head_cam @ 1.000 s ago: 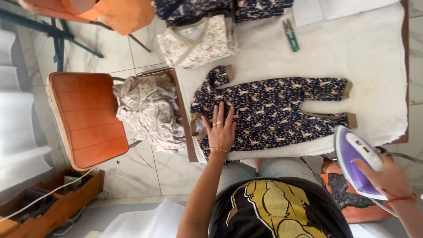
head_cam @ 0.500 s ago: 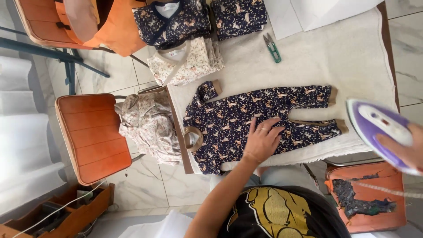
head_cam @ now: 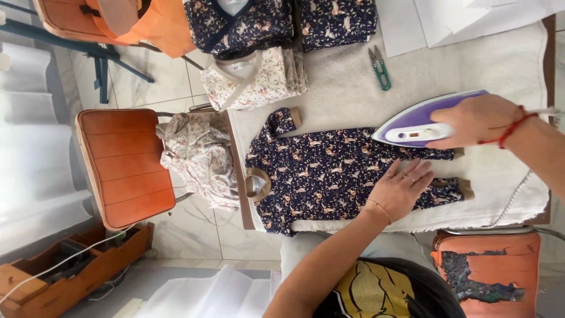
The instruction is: Ironing and folding baby rompers on a padded table in a production environment.
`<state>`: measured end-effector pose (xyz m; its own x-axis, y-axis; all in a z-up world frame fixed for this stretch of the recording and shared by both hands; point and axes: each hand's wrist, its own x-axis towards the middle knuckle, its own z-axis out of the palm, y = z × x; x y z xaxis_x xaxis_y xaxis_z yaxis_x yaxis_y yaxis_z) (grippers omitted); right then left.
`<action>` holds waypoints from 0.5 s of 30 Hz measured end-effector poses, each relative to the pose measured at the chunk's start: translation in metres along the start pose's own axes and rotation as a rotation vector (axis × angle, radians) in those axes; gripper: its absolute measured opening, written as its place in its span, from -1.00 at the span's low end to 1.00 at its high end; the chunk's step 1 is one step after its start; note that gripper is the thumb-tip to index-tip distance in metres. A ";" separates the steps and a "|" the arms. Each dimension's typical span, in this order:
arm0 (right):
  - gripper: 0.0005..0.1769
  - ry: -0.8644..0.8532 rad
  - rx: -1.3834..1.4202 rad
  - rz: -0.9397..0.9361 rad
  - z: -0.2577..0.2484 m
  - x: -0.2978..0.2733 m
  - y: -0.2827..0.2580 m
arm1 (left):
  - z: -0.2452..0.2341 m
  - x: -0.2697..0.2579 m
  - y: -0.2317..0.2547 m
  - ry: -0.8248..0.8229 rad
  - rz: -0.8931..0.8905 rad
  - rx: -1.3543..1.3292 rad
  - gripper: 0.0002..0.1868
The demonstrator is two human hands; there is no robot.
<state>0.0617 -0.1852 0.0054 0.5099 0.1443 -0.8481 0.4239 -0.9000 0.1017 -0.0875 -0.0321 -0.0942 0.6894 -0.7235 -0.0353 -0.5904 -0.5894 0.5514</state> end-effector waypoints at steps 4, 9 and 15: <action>-0.46 0.089 0.042 -0.096 -0.012 0.023 -0.019 | -0.022 -0.022 -0.005 0.145 0.036 -0.187 -0.69; -0.48 0.165 0.083 -0.231 -0.022 0.032 -0.048 | -0.084 -0.055 -0.036 0.329 -0.193 -0.319 -0.78; -0.45 0.003 0.027 -0.122 -0.024 0.014 -0.036 | -0.113 -0.119 -0.103 0.713 -0.636 -0.058 -0.83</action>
<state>0.0711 -0.1406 0.0025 0.4582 0.2543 -0.8517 0.4624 -0.8865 -0.0160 -0.0612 0.1549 -0.0528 0.9785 0.1264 0.1630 -0.0088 -0.7640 0.6451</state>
